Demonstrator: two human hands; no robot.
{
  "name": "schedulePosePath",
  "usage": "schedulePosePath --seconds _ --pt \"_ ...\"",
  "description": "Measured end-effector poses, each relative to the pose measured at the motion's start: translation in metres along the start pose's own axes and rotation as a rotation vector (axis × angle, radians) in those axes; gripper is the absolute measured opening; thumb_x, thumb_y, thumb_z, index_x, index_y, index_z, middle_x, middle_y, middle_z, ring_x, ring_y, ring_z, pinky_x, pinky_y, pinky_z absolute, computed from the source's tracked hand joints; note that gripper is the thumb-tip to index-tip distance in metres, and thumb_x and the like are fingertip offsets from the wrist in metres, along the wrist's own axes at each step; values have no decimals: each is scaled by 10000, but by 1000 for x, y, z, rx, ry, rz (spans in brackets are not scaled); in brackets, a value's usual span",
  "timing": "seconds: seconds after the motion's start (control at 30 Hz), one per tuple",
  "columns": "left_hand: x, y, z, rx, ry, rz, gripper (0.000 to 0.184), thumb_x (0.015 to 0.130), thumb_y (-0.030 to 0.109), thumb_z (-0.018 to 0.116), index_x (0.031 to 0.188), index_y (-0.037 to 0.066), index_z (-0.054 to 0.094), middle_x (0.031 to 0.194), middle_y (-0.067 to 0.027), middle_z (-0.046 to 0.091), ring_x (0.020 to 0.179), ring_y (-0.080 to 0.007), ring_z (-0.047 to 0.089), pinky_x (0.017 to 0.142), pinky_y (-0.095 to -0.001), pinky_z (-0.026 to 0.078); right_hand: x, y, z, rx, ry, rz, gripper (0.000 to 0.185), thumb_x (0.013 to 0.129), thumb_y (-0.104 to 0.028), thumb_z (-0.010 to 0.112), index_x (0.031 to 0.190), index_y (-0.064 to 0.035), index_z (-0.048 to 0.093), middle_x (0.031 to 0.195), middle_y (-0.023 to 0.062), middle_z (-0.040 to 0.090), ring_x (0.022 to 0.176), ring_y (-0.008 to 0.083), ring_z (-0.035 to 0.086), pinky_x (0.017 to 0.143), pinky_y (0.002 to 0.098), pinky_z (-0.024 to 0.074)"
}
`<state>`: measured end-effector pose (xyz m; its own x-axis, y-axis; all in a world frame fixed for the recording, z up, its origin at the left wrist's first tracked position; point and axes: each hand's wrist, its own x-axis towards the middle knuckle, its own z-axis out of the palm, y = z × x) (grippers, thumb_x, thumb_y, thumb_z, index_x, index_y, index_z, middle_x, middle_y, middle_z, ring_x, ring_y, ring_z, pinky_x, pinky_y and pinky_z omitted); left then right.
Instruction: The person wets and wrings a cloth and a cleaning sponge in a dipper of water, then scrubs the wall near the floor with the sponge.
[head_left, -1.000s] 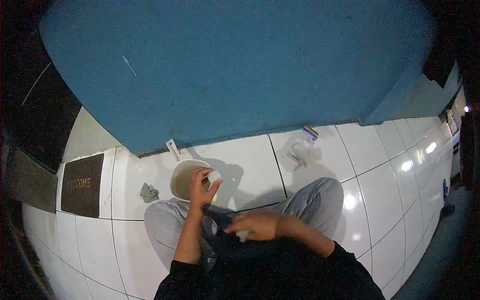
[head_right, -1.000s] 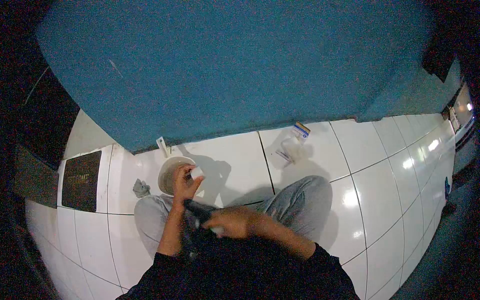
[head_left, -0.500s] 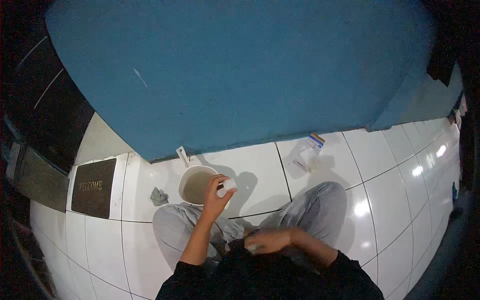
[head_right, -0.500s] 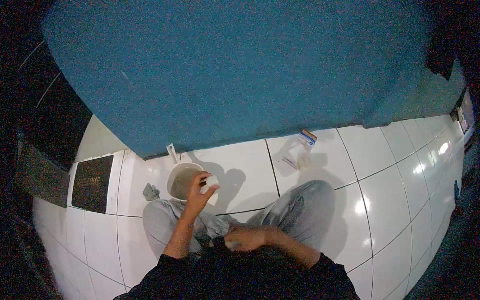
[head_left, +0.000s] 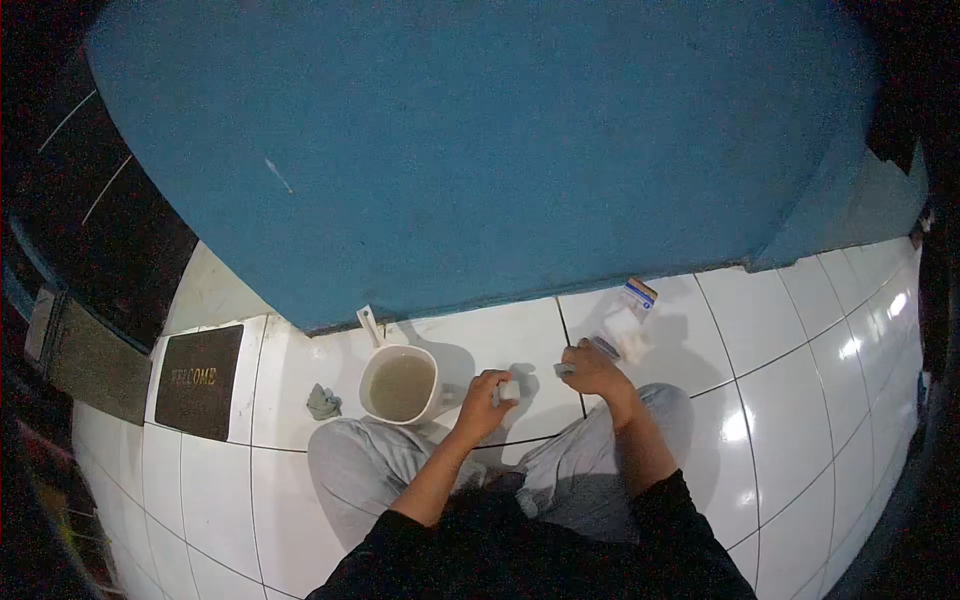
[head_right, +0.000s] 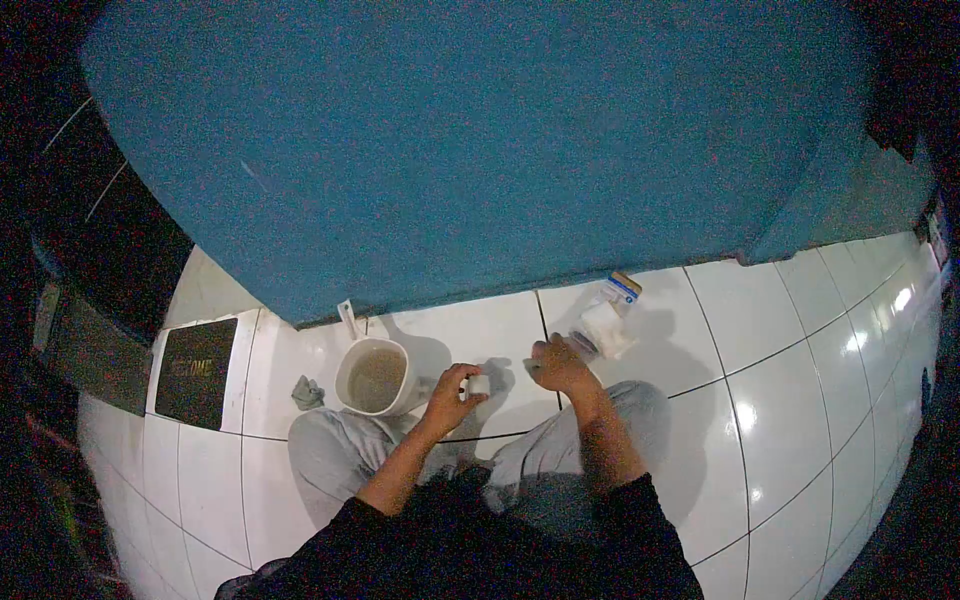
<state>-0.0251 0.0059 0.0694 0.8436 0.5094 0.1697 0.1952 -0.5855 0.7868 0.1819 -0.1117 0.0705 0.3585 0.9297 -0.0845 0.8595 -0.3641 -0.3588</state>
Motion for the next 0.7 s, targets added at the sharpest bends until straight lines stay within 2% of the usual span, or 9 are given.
schedulePosePath --seconds 0.1,0.33,0.37,0.4,0.43,0.5,0.57,0.63,0.7 --pt "16 -4 19 -45 20 -17 419 617 61 663 998 60 489 973 -114 501 934 -299 457 828 -378 364 0 -8 -13 120 -38 -56 191 693 -252 544 769 -79 577 776 122 566 809 321 515 730 402 403" --pt "26 3 23 104 100 194 502 666 47 613 1125 81 411 1098 -112 435 978 -288 450 852 -376 366 0 -37 -34 281 -189 -37 451 718 -430 570 915 -26 541 857 195 571 770 315 565 684 382 445" --pt "21 4 21 -317 -48 -25 535 701 67 595 1179 92 355 1118 -98 420 999 -266 443 838 -363 377 0 -45 -39 331 -187 -34 491 739 -469 554 953 -27 536 889 176 574 779 286 572 689 364 451" --pt "15 7 18 -736 -198 -249 570 736 87 577 1234 104 300 1137 -84 405 1019 -243 436 823 -350 387 3 -43 -26 777 -372 123 487 810 -464 476 1040 -35 509 999 124 555 818 218 567 689 316 466" --pt "10 16 8 -739 -192 -256 570 736 87 577 1234 104 300 1137 -84 405 1019 -243 436 823 -350 387 3 -46 -25 776 -381 122 487 810 -464 476 1040 -35 509 999 124 555 818 218 567 689 316 466" --pt "0 30 -11 -1084 -264 -694 603 785 133 549 1284 119 212 1145 -61 389 993 -196 439 763 -309 404 4 -52 -26 805 -423 23 421 863 -395 417 1107 -57 479 1093 91 511 838 185 559 674 289 480" --pt "-13 18 -11 -955 -190 -703 511 796 137 538 1245 103 297 1084 -53 440 891 -167 476 707 -254 406 6 -56 -23 888 -422 82 356 870 -341 430 1081 -65 504 1014 106 552 792 185 568 666 293 481" --pt "-18 10 -18 -738 -246 -405 388 804 142 537 1160 78 399 989 -33 495 816 -126 479 677 -230 395 11 -49 -11 564 -121 4 310 842 -308 485 1039 -74 536 905 114 596 753 204 586 678 320 471" --pt "-22 4 -24 -756 -224 -481 284 800 119 528 1070 62 459 910 -21 519 792 -104 481 659 -221 389 10 -47 -6 446 -94 3 289 822 -289 502 1001 -67 544 846 127 596 746 232 585 670 344 466"
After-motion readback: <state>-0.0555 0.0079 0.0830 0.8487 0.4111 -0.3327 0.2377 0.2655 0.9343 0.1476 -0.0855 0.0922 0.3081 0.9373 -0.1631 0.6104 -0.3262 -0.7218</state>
